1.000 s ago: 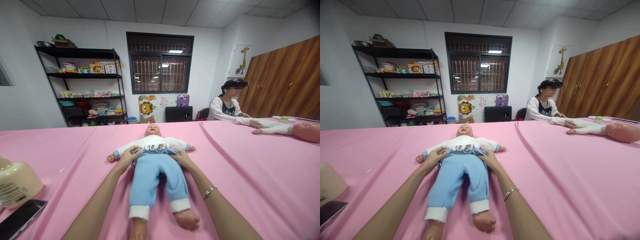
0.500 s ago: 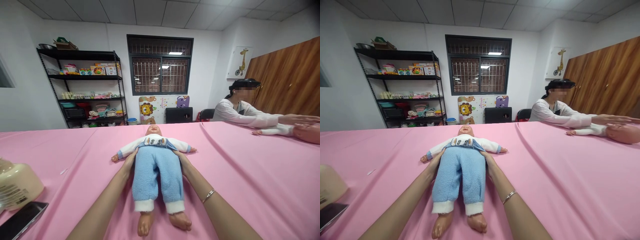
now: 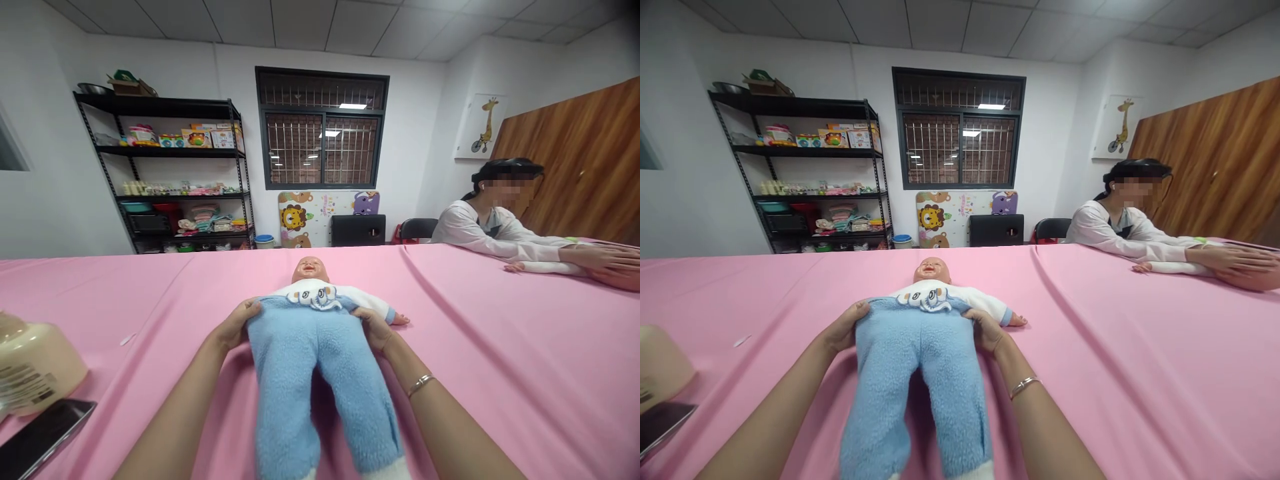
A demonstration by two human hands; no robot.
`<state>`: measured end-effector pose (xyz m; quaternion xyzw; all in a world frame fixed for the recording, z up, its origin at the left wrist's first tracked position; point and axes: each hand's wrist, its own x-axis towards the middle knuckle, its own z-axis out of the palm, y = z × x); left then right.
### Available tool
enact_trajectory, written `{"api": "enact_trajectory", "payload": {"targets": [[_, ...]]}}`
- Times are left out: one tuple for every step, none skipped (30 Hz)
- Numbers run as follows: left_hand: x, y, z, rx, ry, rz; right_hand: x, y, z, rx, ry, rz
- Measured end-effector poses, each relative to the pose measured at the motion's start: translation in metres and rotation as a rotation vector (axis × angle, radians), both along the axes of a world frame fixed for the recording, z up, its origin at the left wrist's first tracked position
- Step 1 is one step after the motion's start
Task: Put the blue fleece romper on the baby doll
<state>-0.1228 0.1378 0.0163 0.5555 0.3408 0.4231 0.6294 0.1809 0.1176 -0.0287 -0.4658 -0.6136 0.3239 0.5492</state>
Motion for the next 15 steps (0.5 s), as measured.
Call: {"api": "enact_trajectory", "payload": {"targets": [[-0.001, 0.0, 0.001, 0.009, -0.016, 0.031, 0.002, -0.003, 0.003, -0.045, 0.027, 0.05], [0.0, 0.0, 0.001, 0.023, -0.034, 0.066, 0.004, -0.007, 0.007, -0.093, 0.067, 0.106], [0.002, 0.001, 0.001, 0.04, -0.053, 0.096, 0.006, -0.01, 0.012, -0.146, 0.129, 0.169], [0.006, 0.001, 0.001, 0.06, -0.071, 0.119, 0.007, -0.013, 0.017, -0.196, 0.207, 0.231], [0.01, 0.001, 0.001, 0.081, -0.085, 0.133, 0.008, -0.015, 0.023, -0.234, 0.287, 0.283], [0.015, 0.001, 0.001, 0.099, -0.094, 0.136, 0.008, -0.017, 0.028, -0.255, 0.358, 0.316], [0.02, 0.0, 0.002, 0.118, -0.101, 0.136, 0.007, -0.017, 0.033, -0.252, 0.407, 0.328], [0.025, -0.001, 0.003, 0.138, -0.107, 0.136, 0.005, -0.017, 0.037, -0.233, 0.448, 0.328], [0.03, -0.002, 0.004, 0.158, -0.112, 0.142, 0.003, -0.016, 0.04, -0.204, 0.485, 0.324], [0.035, -0.003, 0.005, 0.18, -0.117, 0.156, 0.001, -0.015, 0.042, -0.175, 0.521, 0.316], [0.039, -0.003, 0.004, 0.203, -0.114, 0.178, -0.003, -0.013, 0.042, -0.152, 0.551, 0.297], [0.042, -0.002, 0.003, 0.226, -0.095, 0.206, -0.006, -0.01, 0.041, -0.136, 0.55, 0.251], [0.045, -0.001, 0.0, 0.245, -0.055, 0.238, -0.009, -0.007, 0.038, -0.125, 0.515, 0.181], [0.046, 0.001, -0.004, 0.257, 0.001, 0.272, -0.011, -0.005, 0.034, -0.121, 0.453, 0.097], [0.046, 0.004, -0.008, 0.265, 0.065, 0.31, -0.013, -0.002, 0.029, -0.12, 0.378, 0.015]]}}
